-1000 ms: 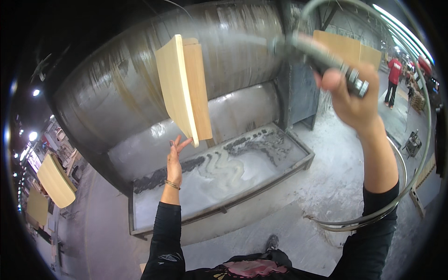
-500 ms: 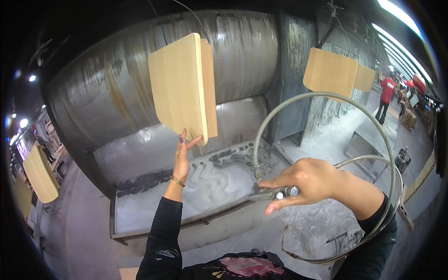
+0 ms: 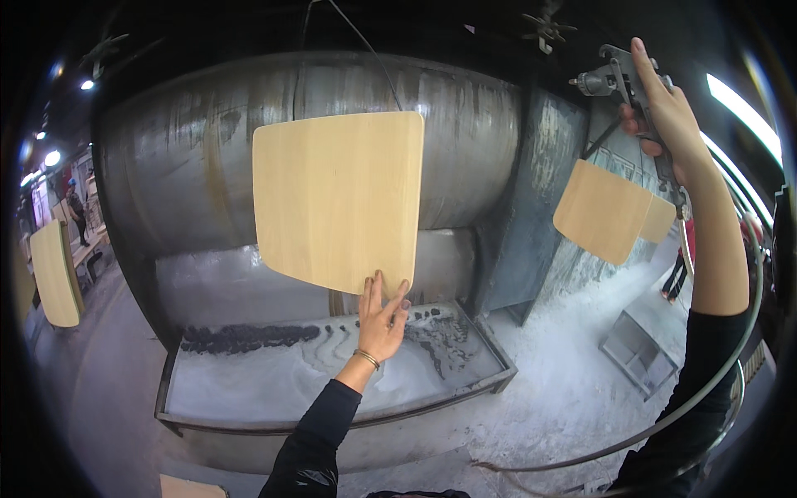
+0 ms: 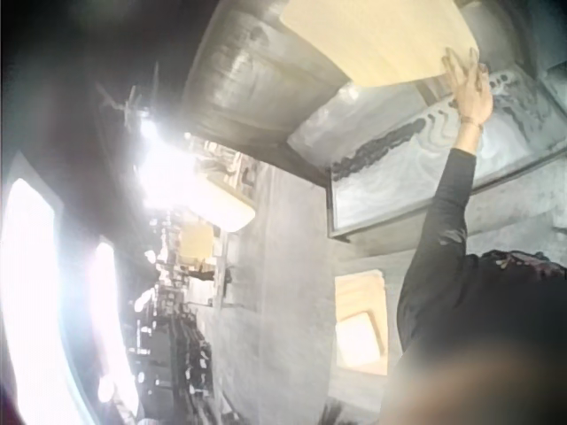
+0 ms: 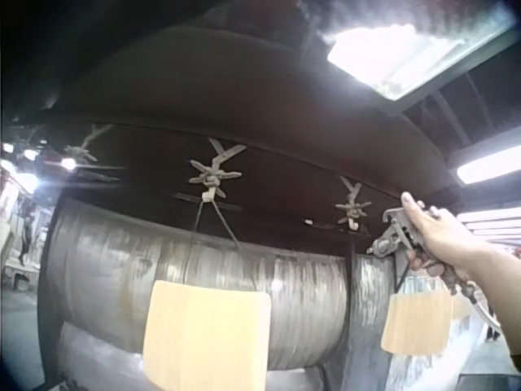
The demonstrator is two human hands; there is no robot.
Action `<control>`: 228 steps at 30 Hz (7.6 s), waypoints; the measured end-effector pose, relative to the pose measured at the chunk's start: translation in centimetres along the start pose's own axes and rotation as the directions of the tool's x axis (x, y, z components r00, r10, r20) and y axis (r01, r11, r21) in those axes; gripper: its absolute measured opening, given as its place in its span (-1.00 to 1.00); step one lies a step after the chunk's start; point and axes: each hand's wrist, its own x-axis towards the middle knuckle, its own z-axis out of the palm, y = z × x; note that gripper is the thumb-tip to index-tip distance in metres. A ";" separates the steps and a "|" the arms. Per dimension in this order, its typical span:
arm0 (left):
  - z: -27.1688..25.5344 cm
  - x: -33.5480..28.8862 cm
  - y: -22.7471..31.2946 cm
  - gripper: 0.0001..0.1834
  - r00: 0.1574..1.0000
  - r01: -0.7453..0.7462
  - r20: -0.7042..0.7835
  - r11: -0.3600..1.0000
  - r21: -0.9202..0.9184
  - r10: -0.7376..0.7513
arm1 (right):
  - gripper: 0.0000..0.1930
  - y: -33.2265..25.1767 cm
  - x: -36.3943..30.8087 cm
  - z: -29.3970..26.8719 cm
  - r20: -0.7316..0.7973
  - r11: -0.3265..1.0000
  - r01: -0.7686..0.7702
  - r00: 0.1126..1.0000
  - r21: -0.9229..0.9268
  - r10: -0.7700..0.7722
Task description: The person uses a spray gun to apply a light-colored finish to a hanging wooden chair back. They rotate the chair back to coat all sides and edges, then move to the next unit on the line and repeat the process.
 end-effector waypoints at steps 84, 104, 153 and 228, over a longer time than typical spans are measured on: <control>-24.5 3.5 -11.1 -0.52 0.839 0.042 -0.543 0.999 -0.018 -0.045 | -0.25 38.0 -47.9 11.2 0.343 -0.161 -0.420 0.405 0.893 0.848; -15.6 15.7 -25.7 -0.21 0.865 0.466 0.374 0.255 -0.847 -0.335 | -0.28 12.1 -25.4 11.6 -0.079 0.521 -0.799 0.524 0.301 0.848; -13.8 6.1 -8.4 -0.21 0.900 0.436 0.433 0.147 -0.888 -0.053 | -0.26 8.3 -18.3 8.9 0.186 0.556 -0.724 0.663 0.409 0.725; 35.7 21.3 5.6 -0.15 0.969 0.229 0.246 0.344 -0.910 0.004 | -0.24 28.9 -12.2 17.2 0.408 0.630 -0.668 0.742 0.395 0.531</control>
